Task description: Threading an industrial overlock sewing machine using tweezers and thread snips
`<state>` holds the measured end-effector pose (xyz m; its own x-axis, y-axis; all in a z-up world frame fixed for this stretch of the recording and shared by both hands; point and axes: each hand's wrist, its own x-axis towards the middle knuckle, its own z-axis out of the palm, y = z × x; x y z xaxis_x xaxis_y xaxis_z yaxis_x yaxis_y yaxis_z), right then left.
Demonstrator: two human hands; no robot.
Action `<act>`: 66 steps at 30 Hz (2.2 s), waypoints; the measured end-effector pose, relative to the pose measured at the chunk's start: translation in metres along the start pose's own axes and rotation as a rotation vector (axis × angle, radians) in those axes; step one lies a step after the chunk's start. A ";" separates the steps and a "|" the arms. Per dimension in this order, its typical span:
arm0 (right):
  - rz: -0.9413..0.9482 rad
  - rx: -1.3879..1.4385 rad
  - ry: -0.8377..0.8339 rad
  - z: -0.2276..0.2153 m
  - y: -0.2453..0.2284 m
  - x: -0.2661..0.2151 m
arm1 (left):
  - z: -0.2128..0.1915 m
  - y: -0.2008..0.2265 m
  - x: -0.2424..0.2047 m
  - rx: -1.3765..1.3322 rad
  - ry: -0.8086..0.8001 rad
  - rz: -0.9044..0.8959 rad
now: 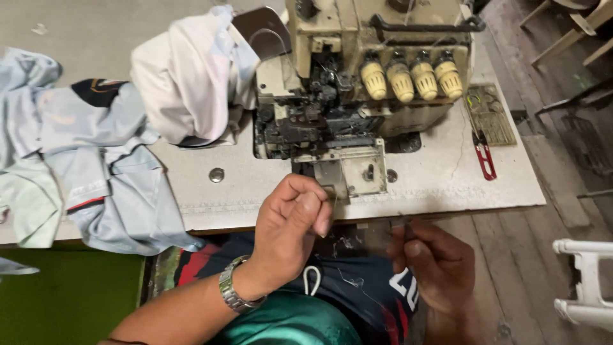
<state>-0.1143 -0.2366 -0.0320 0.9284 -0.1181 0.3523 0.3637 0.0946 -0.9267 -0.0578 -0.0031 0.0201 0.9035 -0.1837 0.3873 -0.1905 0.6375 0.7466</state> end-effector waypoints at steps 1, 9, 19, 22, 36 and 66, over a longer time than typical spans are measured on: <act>0.027 -0.047 0.049 0.004 0.002 0.000 | -0.002 0.000 0.001 -0.150 0.074 -0.055; -0.049 -0.290 -0.106 0.046 -0.029 0.020 | -0.017 -0.004 0.004 -0.380 0.089 -0.113; -0.009 -0.656 -0.218 0.067 -0.053 0.026 | -0.027 -0.004 0.005 -0.149 -0.008 -0.024; -0.264 -0.844 -0.225 0.079 -0.059 0.029 | -0.027 0.000 0.008 -0.008 0.019 -0.073; -0.646 -1.119 -0.330 0.109 -0.066 0.044 | -0.028 0.010 0.016 0.301 -0.010 -0.040; -0.745 -1.201 -0.433 0.099 -0.068 0.051 | -0.037 0.007 0.017 0.140 0.020 -0.119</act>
<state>-0.0838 -0.1514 0.0617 0.5885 0.5471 0.5953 0.6774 -0.7356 0.0065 -0.0302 0.0259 0.0123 0.9301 -0.2357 0.2817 -0.1318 0.5015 0.8551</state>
